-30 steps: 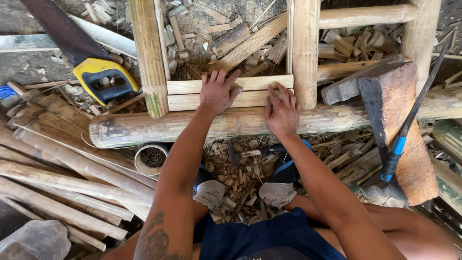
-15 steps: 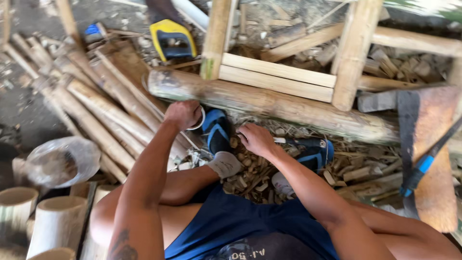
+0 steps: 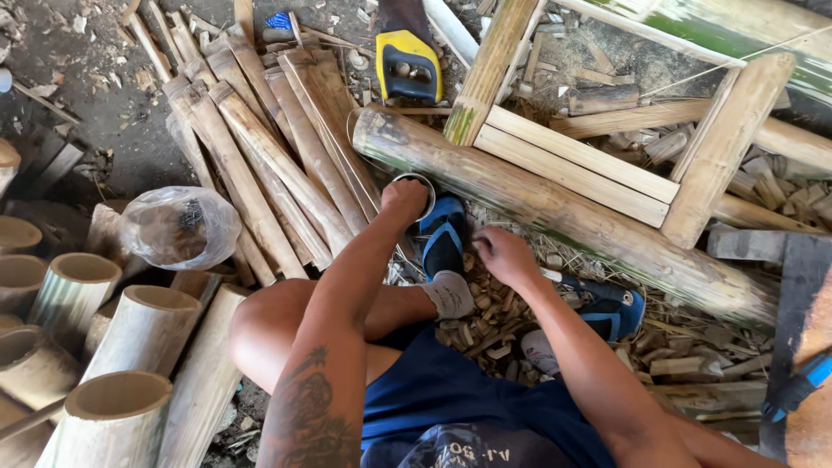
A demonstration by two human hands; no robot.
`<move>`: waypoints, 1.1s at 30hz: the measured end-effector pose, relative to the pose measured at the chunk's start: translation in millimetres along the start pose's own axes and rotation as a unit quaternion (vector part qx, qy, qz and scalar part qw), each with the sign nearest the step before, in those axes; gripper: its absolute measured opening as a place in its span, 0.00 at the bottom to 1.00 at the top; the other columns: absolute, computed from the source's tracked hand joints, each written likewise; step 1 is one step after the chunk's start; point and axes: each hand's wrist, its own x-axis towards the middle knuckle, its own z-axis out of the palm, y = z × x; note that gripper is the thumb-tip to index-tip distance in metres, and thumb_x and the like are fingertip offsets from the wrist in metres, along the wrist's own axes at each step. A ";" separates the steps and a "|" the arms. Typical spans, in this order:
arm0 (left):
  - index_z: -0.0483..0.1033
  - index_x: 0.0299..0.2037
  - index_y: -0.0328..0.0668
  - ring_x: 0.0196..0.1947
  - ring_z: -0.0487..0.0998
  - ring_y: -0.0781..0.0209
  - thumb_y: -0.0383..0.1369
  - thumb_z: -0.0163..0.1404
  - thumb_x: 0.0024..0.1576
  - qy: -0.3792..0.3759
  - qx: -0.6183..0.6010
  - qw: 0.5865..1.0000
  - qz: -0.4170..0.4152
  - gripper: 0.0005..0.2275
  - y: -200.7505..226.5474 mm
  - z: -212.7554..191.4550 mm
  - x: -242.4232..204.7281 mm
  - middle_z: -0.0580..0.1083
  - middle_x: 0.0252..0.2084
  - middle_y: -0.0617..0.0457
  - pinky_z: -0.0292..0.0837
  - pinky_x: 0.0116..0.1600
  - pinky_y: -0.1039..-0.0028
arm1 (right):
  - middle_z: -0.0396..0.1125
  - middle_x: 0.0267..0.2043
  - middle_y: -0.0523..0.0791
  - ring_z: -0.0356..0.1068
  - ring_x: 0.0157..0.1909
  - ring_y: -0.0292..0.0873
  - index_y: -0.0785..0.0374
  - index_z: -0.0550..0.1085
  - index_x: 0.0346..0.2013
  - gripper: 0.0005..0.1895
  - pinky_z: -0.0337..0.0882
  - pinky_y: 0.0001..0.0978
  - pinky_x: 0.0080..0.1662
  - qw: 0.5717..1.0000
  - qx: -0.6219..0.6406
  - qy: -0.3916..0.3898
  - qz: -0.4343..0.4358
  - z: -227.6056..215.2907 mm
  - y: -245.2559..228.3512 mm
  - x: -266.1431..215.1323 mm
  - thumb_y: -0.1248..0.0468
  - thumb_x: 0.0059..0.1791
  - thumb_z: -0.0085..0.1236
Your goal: The person assembles a bamboo frame by cutting slats to size with a hand saw and nailing them into place with a hammer. They repeatedly measure, cut, and fasten each slat to build up the structure.
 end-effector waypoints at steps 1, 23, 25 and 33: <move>0.85 0.44 0.45 0.50 0.82 0.47 0.31 0.46 0.61 0.001 -0.001 1.000 -0.001 0.11 -0.3 -6.4 -2.7 0.80 0.50 0.47 0.80 0.48 0.58 | 0.75 0.42 0.52 0.75 0.42 0.58 0.59 0.76 0.44 0.10 0.74 0.51 0.43 0.999 -0.016 -0.016 0.034 -2.2 13.0 -6.0 0.59 0.51 0.56; 0.73 0.47 0.43 0.34 0.83 0.49 0.31 0.55 0.59 0.200 -0.382 0.856 0.285 0.09 292.8 -90.0 32.4 0.81 0.36 0.50 0.77 0.38 0.62 | 0.70 0.27 0.53 0.70 0.24 0.56 0.67 0.65 0.46 0.20 0.68 0.49 0.25 0.995 -0.031 0.091 0.023 -56.8 153.4 -132.1 0.63 0.45 0.60; 0.74 0.45 0.43 0.35 0.83 0.50 0.30 0.55 0.59 0.235 -0.397 0.829 0.317 0.07 313.6 -83.9 49.9 0.81 0.37 0.49 0.78 0.39 0.63 | 0.70 0.28 0.49 0.70 0.23 0.47 0.64 0.65 0.44 0.14 0.71 0.41 0.25 0.991 0.031 0.104 0.077 -92.9 155.4 -144.8 0.64 0.48 0.57; 0.78 0.42 0.49 0.36 0.82 0.51 0.31 0.57 0.58 0.201 -0.374 0.859 0.286 0.04 392.0 -64.1 103.5 0.81 0.37 0.53 0.74 0.47 0.61 | 0.65 0.25 0.53 0.68 0.22 0.49 0.66 0.59 0.63 0.24 0.67 0.45 0.25 0.937 0.063 0.318 0.128 -186.5 154.4 -168.1 0.65 0.54 0.51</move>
